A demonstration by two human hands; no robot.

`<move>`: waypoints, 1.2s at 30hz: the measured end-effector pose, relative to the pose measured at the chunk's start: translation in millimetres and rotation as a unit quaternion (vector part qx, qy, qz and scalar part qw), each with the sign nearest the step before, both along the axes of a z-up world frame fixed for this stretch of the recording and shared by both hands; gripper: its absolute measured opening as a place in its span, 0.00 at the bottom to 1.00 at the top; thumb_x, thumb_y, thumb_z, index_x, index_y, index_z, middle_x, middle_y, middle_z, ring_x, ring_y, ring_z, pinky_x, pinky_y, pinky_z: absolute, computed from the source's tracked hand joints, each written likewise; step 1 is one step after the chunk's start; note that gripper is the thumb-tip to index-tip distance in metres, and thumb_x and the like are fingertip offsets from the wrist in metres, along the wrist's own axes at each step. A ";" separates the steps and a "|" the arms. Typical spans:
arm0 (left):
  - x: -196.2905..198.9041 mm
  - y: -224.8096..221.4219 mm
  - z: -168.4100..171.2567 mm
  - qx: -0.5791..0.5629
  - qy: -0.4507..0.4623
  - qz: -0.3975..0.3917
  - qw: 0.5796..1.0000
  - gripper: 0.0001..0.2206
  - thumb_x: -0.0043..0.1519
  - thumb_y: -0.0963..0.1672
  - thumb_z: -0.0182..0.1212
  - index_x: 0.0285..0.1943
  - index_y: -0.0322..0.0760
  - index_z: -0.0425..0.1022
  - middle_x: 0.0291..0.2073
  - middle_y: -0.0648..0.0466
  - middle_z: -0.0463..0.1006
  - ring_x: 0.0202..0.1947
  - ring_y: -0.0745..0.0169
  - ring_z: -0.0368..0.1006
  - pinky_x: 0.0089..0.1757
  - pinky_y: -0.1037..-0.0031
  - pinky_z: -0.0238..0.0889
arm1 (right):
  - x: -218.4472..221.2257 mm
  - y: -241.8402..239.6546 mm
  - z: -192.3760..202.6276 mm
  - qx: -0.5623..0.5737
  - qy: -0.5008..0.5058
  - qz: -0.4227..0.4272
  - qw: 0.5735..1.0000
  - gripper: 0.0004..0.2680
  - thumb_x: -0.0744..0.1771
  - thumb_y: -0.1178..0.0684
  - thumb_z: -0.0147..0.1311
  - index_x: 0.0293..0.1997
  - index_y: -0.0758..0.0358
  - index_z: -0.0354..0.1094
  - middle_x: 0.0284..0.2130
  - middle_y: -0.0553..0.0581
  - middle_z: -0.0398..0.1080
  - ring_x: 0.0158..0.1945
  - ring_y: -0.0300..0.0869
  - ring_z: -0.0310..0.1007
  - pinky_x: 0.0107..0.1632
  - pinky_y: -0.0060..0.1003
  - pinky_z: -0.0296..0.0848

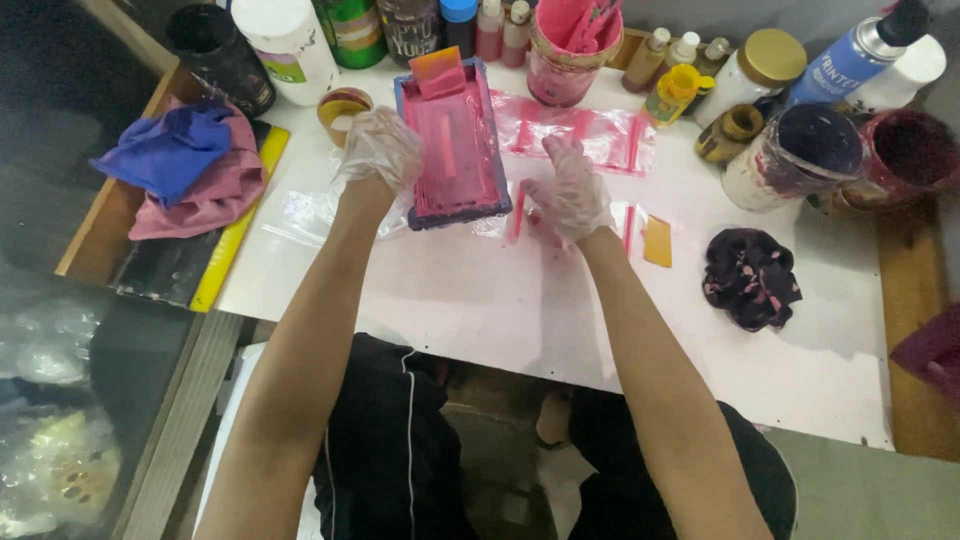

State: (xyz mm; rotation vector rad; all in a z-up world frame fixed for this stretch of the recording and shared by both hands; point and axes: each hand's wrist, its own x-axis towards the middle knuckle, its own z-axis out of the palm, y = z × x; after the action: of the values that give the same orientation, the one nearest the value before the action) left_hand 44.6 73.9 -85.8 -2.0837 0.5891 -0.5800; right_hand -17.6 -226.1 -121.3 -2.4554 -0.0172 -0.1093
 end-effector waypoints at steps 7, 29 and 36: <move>0.4 -6.2 17.1 -0.011 0.075 0.032 0.997 0.10 0.66 0.39 0.47 0.45 0.31 0.77 0.33 0.47 0.77 0.35 0.52 0.74 0.42 0.71 0.73 | 39.5 38.4 -18.6 -0.224 -0.056 0.027 0.973 0.21 0.68 0.35 0.52 0.71 0.32 0.57 0.71 0.45 0.58 0.77 0.53 0.47 0.72 0.54 0.48; -34.5 -60.0 88.1 -0.274 0.369 0.193 0.867 0.12 0.67 0.41 0.44 0.44 0.30 0.76 0.34 0.49 0.79 0.36 0.56 0.77 0.41 0.74 0.74 | 17.7 -5.2 110.1 0.070 -0.157 0.019 0.985 0.08 0.69 0.53 0.53 0.51 0.58 0.77 0.45 0.57 0.78 0.49 0.48 0.77 0.54 0.40 0.74; -21.3 -85.5 44.1 -0.386 0.410 0.178 0.807 0.10 0.66 0.40 0.42 0.48 0.32 0.71 0.39 0.47 0.77 0.40 0.56 0.76 0.45 0.71 0.73 | 51.6 -12.0 88.5 -0.071 -0.157 0.148 0.974 0.10 0.71 0.51 0.49 0.54 0.61 0.73 0.47 0.60 0.74 0.49 0.54 0.72 0.53 0.46 0.71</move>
State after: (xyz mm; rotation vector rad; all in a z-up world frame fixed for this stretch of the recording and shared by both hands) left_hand 23.4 -11.7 -41.7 -3.1383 0.4153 0.4530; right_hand 34.0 -238.0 -32.7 -2.5213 -0.5446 -0.3733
